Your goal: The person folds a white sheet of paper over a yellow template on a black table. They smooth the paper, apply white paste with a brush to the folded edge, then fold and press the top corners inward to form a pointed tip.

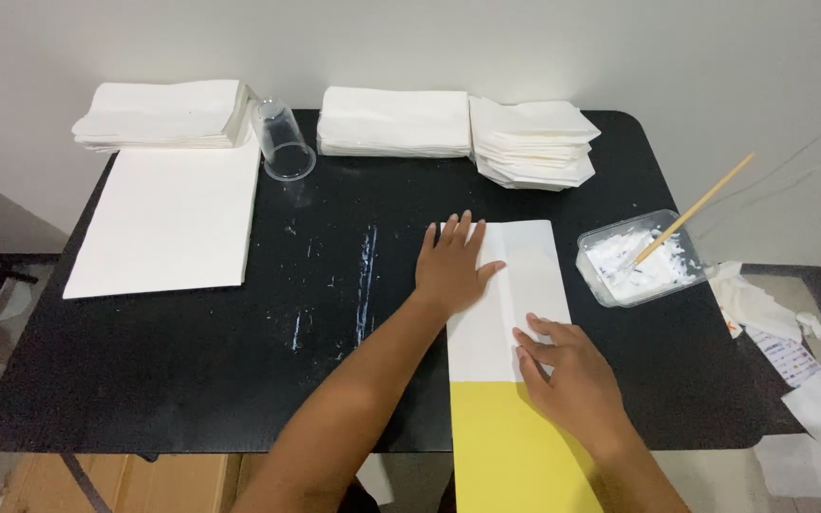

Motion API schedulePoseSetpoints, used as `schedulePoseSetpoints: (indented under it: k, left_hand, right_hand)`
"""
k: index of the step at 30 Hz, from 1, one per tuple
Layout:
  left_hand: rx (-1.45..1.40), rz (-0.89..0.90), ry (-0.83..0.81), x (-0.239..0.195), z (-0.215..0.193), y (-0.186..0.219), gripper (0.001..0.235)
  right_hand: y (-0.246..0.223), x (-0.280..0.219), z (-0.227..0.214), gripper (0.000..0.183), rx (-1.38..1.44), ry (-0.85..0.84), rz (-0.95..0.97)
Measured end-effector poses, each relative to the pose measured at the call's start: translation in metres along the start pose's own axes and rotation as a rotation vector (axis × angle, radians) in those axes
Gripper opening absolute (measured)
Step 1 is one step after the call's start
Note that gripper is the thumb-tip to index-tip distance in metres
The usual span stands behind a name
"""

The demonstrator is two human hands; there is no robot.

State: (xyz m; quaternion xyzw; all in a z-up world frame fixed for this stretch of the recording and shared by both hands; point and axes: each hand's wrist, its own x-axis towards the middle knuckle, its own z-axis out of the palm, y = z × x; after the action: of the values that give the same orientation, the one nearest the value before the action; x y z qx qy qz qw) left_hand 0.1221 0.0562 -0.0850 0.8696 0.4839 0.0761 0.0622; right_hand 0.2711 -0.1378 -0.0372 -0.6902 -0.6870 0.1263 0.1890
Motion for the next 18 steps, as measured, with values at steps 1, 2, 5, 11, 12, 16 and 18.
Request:
schedulePoseSetpoints:
  k: [1,2,5,11,12,16,18]
  left_hand:
    - [-0.002,0.000,0.001,-0.004,-0.005,0.003,0.080]
    - [0.024,-0.020,-0.072,-0.008,-0.010,0.007,0.082]
    - [0.108,-0.010,-0.010,-0.036,0.020,0.021,0.087]
    - [0.159,0.174,-0.008,-0.163,-0.002,0.059,0.092]
    - [0.144,0.243,0.103,-0.182,0.002,0.059,0.097]
    - [-0.106,0.227,0.047,-0.215,-0.026,0.056,0.086]
    - [-0.233,0.246,0.059,-0.218,-0.034,0.051,0.081]
  right_hand:
    - [-0.003,0.000,-0.001,0.035,-0.002,0.000,-0.001]
    - [-0.005,0.000,-0.002,0.035,0.008,-0.014,0.050]
    - [0.002,0.001,0.003,0.034,0.023,0.008,0.049]
    - [0.005,0.003,0.003,0.034,0.047,0.013,0.035]
    - [0.007,0.003,0.006,0.034,0.061,0.057,-0.006]
    - [-0.003,0.004,-0.007,0.038,0.022,-0.100,0.162]
    - [0.012,0.006,-0.002,0.043,0.082,-0.103,0.045]
